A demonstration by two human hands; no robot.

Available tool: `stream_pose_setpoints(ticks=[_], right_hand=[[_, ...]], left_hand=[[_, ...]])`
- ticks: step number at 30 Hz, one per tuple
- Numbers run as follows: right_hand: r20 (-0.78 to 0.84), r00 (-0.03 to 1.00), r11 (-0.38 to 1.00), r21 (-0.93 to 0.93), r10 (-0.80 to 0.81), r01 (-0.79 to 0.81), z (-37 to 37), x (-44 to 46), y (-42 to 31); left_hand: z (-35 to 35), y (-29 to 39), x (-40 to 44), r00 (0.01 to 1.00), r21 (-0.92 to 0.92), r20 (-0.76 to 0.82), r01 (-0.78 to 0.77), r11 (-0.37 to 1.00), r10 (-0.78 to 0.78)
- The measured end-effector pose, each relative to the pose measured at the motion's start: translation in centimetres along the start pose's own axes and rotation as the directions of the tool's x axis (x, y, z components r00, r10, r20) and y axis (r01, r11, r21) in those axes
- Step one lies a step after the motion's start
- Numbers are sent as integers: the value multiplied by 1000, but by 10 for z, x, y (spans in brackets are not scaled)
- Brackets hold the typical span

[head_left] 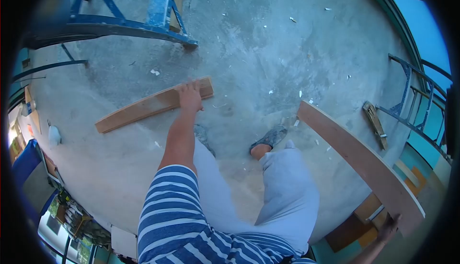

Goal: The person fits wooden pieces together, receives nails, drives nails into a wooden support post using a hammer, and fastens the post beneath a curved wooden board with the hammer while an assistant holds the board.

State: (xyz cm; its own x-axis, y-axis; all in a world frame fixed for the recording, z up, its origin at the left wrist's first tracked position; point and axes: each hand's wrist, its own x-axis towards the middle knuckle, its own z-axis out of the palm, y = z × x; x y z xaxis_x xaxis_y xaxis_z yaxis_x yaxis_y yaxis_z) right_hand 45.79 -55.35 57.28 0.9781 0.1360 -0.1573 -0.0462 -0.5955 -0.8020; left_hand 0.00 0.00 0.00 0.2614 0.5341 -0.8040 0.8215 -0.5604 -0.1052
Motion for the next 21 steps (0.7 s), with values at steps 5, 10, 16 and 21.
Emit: stream_pose_setpoints(ticks=[5,10,16,21], right_hand=[[2,1000,1000,-18,-5,5,16,5,19],[12,1000,998,64,7,-8,10,10,22],[-98,988,989,94,121,-111,22,19,36],[14,980,969,146,201,-201,52,15,25]], left_hand=[[124,-13,106,926,66,-378,50,997,-21],[49,-6,34,975,-26,-197,-108,994,101],[-89,-5,-128,763,-205,-621,-380,902,180],[-283,-7,-291,553,-354,-833,-580,733,35]])
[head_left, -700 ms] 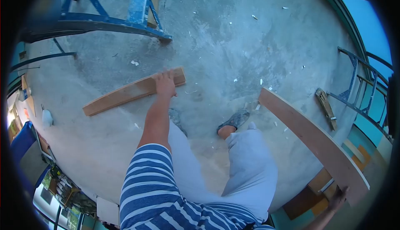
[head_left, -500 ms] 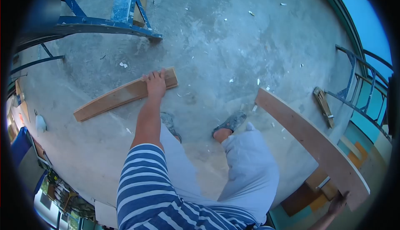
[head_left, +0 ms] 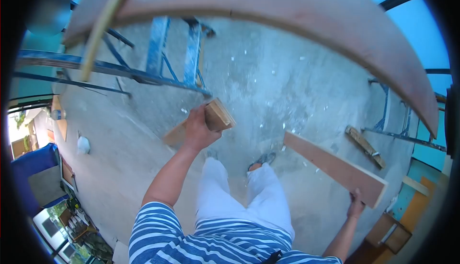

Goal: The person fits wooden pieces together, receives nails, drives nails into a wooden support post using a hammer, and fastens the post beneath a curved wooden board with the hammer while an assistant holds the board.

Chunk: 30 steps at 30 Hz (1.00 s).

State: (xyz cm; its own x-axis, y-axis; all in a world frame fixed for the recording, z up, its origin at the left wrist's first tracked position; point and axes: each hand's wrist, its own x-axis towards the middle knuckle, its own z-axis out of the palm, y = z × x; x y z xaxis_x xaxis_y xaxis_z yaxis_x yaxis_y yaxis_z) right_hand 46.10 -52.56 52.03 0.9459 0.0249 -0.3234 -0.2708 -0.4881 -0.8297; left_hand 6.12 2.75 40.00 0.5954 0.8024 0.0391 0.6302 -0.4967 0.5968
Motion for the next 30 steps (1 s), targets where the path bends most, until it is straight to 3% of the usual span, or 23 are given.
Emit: stream_pose_setpoints(ticks=[4,8,12,18,19,22,23,24,25,28,30], right_hand=[[109,994,1000,-9,-9,10,19,-5,-14],[203,976,994,-58,-81,95,30,-4,-28],[252,956,970,-148,-150,192,41,2,-45],[229,973,982,-176,-25,66,52,-1,-70],[219,975,982,-173,-32,71,57,-4,-74],[218,975,965,-243,-47,101,65,1,-70],[228,972,944,-304,-61,131,66,4,-68],[240,967,918,-359,-81,166,72,5,-74],[238,966,914,-362,-99,182,76,5,-80],[245,961,917,-342,-125,206,101,3,-108],[293,952,930,-317,-89,184,118,-2,-129]], left_hand=[[-71,103,33,943,-82,-324,49,995,-73],[-51,154,73,850,-212,-510,22,977,-130],[-25,212,111,830,-310,-533,-8,951,-167],[-3,241,160,844,-542,-450,2,840,-293],[-2,242,160,795,-483,-526,13,876,-302],[-16,245,167,787,-570,-528,-51,820,-318],[-25,245,170,749,-396,-620,-42,917,-233],[-29,240,171,802,-438,-530,19,899,-276],[-31,235,171,844,-474,-434,84,877,-315],[-42,226,185,847,-807,-311,4,590,-431],[-73,244,181,721,-436,-634,-34,899,-280]])
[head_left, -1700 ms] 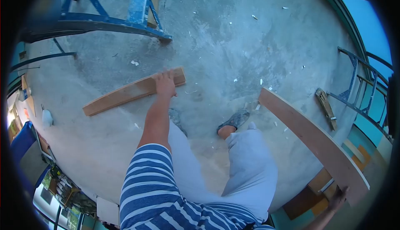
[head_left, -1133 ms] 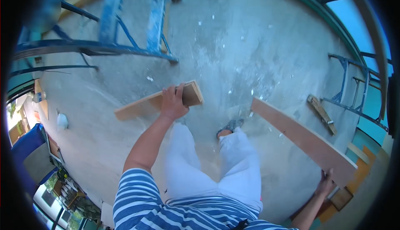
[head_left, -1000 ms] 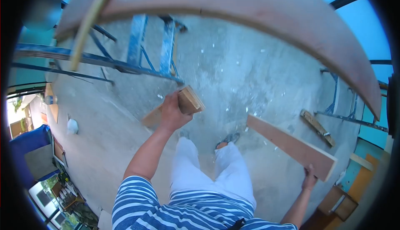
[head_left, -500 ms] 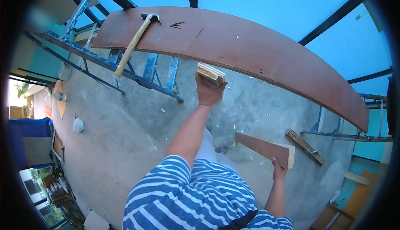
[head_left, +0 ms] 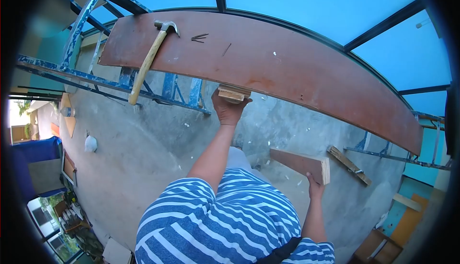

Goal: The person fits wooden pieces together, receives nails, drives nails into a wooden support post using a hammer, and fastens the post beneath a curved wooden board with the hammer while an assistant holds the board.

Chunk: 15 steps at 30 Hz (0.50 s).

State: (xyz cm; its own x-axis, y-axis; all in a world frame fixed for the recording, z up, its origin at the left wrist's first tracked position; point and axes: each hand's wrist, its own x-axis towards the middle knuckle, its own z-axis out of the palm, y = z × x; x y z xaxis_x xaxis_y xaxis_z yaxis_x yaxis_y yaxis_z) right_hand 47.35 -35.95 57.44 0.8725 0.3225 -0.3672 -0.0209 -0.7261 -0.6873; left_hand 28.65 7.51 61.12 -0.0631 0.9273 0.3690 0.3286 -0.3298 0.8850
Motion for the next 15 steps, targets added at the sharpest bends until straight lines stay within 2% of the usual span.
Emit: stream_pose_setpoints(ticks=[1,3,4,7,10,15], right_hand=[[29,998,999,-6,-51,51,5,5,0],[81,985,988,-13,-153,154,12,17,-2],[117,982,988,-41,-145,151,13,20,-8],[210,973,989,-92,-97,119,23,17,-38],[271,954,981,-112,-124,160,32,18,-44],[301,932,957,-139,-202,253,39,19,-47]], left_hand=[[-2,-14,-4,995,81,96,15,997,-23],[-2,-35,-12,995,267,97,-26,963,0],[-2,-41,-14,995,353,98,-47,934,13],[-11,-49,-18,980,298,197,-72,952,13],[-11,-57,-11,958,58,266,91,994,-104],[-14,-60,-11,954,1,282,105,995,-101]])
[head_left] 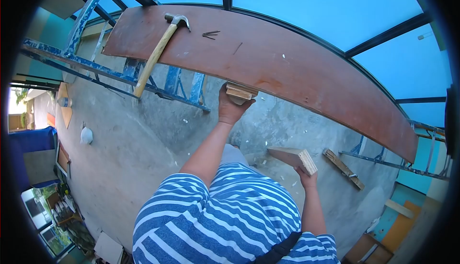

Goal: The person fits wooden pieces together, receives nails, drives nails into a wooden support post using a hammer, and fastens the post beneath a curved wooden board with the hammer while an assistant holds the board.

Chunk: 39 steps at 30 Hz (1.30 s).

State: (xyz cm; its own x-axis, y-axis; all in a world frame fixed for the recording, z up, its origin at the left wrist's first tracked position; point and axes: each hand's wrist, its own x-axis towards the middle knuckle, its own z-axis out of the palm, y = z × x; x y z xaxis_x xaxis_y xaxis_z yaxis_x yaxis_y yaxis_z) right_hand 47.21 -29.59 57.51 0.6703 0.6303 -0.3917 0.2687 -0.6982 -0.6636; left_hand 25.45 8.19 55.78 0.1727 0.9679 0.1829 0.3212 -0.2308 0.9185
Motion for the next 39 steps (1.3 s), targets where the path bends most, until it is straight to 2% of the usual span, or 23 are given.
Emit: stream_pose_setpoints(ticks=[4,10,16,19,22,28,31,34,37,39], right_hand=[[-34,999,998,-59,17,-19,2,-1,-1],[-69,998,1000,-7,-3,2,2,-5,-13],[-57,998,999,33,35,-34,7,-8,-8],[-35,999,999,24,33,-32,8,-13,-2],[-40,999,999,15,33,-33,11,-17,2],[-26,999,999,-10,33,-33,9,-21,3],[-38,999,1000,16,8,-8,9,-22,3],[-61,998,1000,26,8,-6,6,-27,3],[-97,995,999,53,3,2,7,-32,14],[-77,996,998,58,39,-35,2,-40,19]], left_hand=[[1,0,-3,1000,13,-23,14,1000,-14],[7,-8,6,992,112,-70,-95,989,103],[1,3,9,1000,18,-10,-26,1000,26],[4,2,4,998,25,-52,-41,999,42],[4,-3,7,999,70,-20,-38,997,40],[-5,4,5,997,32,52,54,998,-56],[-8,13,4,998,133,10,55,990,-56],[-6,11,3,998,137,-25,55,989,-52],[-4,2,4,995,90,30,88,992,-91],[-3,-2,-3,996,120,55,63,991,-70]])
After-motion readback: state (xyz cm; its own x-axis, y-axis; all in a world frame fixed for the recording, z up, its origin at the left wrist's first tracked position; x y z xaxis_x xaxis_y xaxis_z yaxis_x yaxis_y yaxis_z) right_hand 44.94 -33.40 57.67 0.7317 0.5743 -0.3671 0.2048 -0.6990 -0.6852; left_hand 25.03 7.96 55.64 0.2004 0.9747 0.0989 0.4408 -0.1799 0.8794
